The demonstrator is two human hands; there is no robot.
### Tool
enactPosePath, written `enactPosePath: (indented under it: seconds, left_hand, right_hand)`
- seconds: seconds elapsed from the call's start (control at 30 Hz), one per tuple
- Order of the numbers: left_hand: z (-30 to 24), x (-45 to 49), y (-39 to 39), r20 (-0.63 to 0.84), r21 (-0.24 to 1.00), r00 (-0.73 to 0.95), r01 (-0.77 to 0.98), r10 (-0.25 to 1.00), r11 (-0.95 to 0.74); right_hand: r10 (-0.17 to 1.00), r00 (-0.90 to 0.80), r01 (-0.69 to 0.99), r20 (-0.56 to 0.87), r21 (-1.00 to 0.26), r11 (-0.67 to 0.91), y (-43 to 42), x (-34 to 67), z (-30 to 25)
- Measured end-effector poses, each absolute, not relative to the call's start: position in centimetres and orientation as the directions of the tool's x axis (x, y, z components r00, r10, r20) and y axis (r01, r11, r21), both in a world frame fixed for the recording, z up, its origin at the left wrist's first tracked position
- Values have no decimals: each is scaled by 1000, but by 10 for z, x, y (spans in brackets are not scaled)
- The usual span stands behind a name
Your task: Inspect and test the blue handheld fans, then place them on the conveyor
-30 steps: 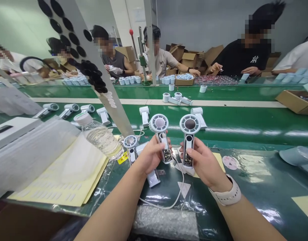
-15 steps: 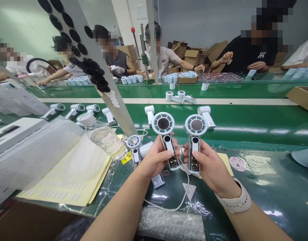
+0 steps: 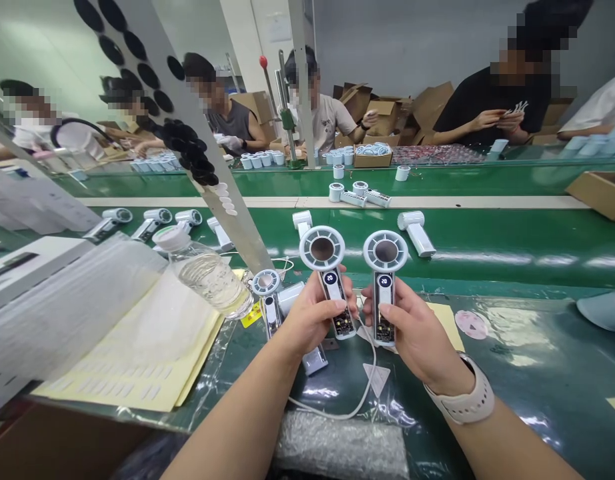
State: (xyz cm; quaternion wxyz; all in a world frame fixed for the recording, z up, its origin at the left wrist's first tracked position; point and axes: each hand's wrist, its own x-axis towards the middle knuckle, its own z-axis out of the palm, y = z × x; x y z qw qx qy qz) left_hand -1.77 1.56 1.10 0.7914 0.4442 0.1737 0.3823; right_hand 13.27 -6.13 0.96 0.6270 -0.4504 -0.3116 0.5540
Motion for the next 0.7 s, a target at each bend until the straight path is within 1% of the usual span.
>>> enactPosePath:
  seconds: [0.13, 0.2, 0.3, 0.37, 0.43, 0.53, 0.7]
  left_hand:
    - [9, -16, 17, 17, 846, 583, -442, 812, 299]
    - [10, -16, 16, 41, 848, 603, -443, 797, 292]
    - [13, -15, 13, 101, 851, 708, -425, 699, 308]
    - [14, -15, 12, 127, 861, 734, -416, 667, 293]
    - [14, -14, 12, 136, 867, 718, -419, 682, 269]
    - [12, -14, 14, 122, 874, 701, -411, 702, 258]
    - [10, -14, 15, 96, 887, 691, -386, 716, 254]
  right_hand:
    - [956, 238, -411, -173, -909, -62, -61, 132, 8]
    - [960, 219, -440, -175, -896, -64, -61, 132, 8]
    - [991, 104, -455, -87, -890, -30, -63, 132, 10]
    - [997, 72, -446, -34, -895, 1, -63, 132, 10]
    - [994, 96, -445, -45, -896, 3, -63, 133, 9]
    - [984, 142, -463, -106, -886, -29, -61, 135, 8]
    - [986, 118, -450, -114, -892, -49, -59, 135, 9]
